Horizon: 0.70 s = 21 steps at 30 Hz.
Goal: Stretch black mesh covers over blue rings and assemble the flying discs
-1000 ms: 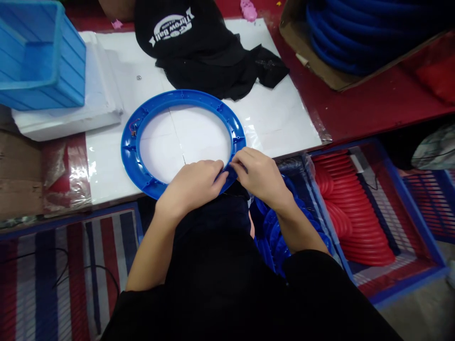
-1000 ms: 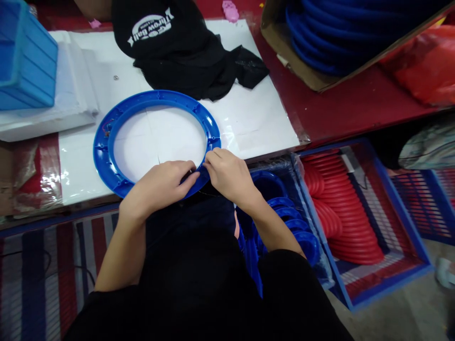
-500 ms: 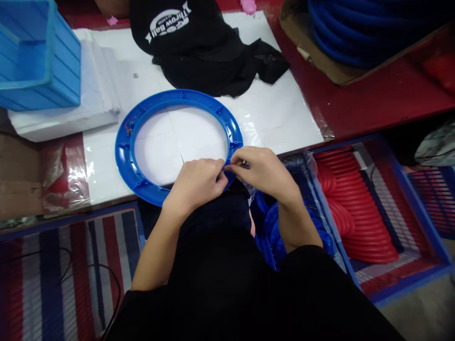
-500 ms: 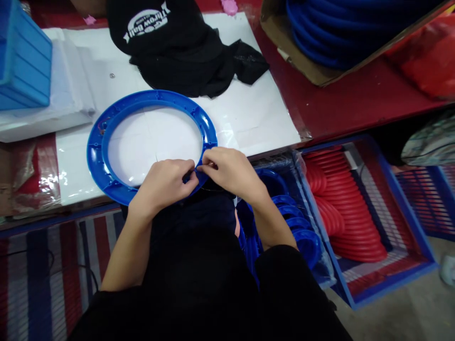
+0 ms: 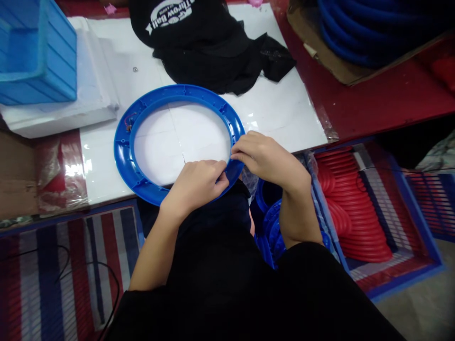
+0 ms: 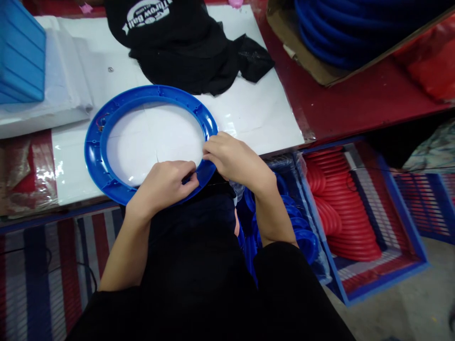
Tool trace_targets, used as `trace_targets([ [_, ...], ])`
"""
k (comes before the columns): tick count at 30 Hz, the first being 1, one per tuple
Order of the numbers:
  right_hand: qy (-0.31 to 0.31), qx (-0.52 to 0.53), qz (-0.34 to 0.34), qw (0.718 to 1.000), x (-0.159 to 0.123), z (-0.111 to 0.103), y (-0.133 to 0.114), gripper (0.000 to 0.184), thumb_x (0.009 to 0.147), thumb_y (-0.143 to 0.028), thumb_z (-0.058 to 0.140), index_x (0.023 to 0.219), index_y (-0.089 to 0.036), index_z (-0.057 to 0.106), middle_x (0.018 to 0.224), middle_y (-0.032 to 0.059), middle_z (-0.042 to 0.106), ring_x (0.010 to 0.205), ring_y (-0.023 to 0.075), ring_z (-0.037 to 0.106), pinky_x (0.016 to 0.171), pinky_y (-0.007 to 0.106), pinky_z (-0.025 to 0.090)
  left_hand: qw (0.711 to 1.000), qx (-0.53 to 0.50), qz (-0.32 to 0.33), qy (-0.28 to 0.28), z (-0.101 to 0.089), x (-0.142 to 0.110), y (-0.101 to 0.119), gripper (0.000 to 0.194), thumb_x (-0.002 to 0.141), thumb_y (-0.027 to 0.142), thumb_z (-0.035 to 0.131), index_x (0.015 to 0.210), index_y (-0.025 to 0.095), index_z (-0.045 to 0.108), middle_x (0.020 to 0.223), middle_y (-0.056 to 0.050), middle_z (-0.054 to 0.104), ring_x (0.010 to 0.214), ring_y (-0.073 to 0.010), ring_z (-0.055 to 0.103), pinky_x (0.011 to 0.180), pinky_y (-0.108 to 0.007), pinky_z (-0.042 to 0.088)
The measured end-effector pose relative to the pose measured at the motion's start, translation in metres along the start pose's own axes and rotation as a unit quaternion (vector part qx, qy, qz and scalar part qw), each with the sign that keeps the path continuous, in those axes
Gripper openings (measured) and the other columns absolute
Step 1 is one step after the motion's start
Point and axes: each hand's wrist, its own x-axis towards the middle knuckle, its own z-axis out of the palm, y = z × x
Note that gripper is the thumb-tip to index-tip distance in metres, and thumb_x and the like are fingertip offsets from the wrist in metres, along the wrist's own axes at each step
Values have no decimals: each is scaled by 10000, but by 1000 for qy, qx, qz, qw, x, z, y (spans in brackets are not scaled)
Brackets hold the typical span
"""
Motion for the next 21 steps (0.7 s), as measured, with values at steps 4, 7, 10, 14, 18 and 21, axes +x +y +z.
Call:
trace_targets([
  [4, 22, -66, 41, 997, -11, 10, -16, 195, 1081, -187, 542, 942, -191, 679, 956, 100, 693, 963, 265, 610, 817, 389, 477, 1000, -9, 18, -21, -8, -7, -3, 238, 1033, 273, 501, 891, 201, 678, 876, -55, 780, 764, -225, 709, 631, -341, 338],
  [7, 42, -109, 64, 991, -19, 19, -30, 221, 1097, -180, 518, 962, -172, 693, 962, 116, 713, 952, 265, 616, 762, 377, 464, 999, 1, -26, -28, -12, -8, 7, 309, 1085, 383, 488, 980, 198, 712, 944, -76, 798, 813, -261, 743, 634, -343, 374],
  [10, 60, -134, 76, 986, -24, 23, -40, 259, 1106, -183, 500, 937, -185, 696, 929, 106, 719, 909, 259, 597, 702, 371, 431, 994, 49, -87, -39, -10, -2, 25, 323, 1100, 287, 422, 1107, 164, 720, 1017, -131, 800, 824, -304, 764, 633, -363, 409],
  [14, 79, -108, 93, 987, -27, 25, -39, 239, 1094, -203, 544, 915, -192, 702, 951, 107, 690, 912, 259, 594, 695, 369, 440, 993, 40, -104, -47, -5, 0, 33, 306, 1059, 177, 422, 1151, 144, 711, 1047, -161, 791, 848, -321, 769, 674, -386, 471],
  [18, 58, 65, 40, 995, -30, 22, -27, 143, 1067, -224, 633, 952, -200, 714, 1054, 85, 656, 919, 217, 632, 784, 361, 522, 995, -42, -85, -44, -7, -14, 18, 259, 1043, 215, 470, 1016, 194, 727, 989, -101, 803, 855, -277, 753, 717, -365, 476],
  [21, 48, 162, 10, 986, -30, 16, -19, 110, 1055, -196, 651, 965, -219, 709, 999, 41, 667, 914, 195, 659, 821, 348, 545, 993, -73, -82, -41, -9, -21, 8, 239, 1000, 207, 504, 961, 214, 740, 954, -71, 812, 829, -252, 736, 705, -347, 451],
])
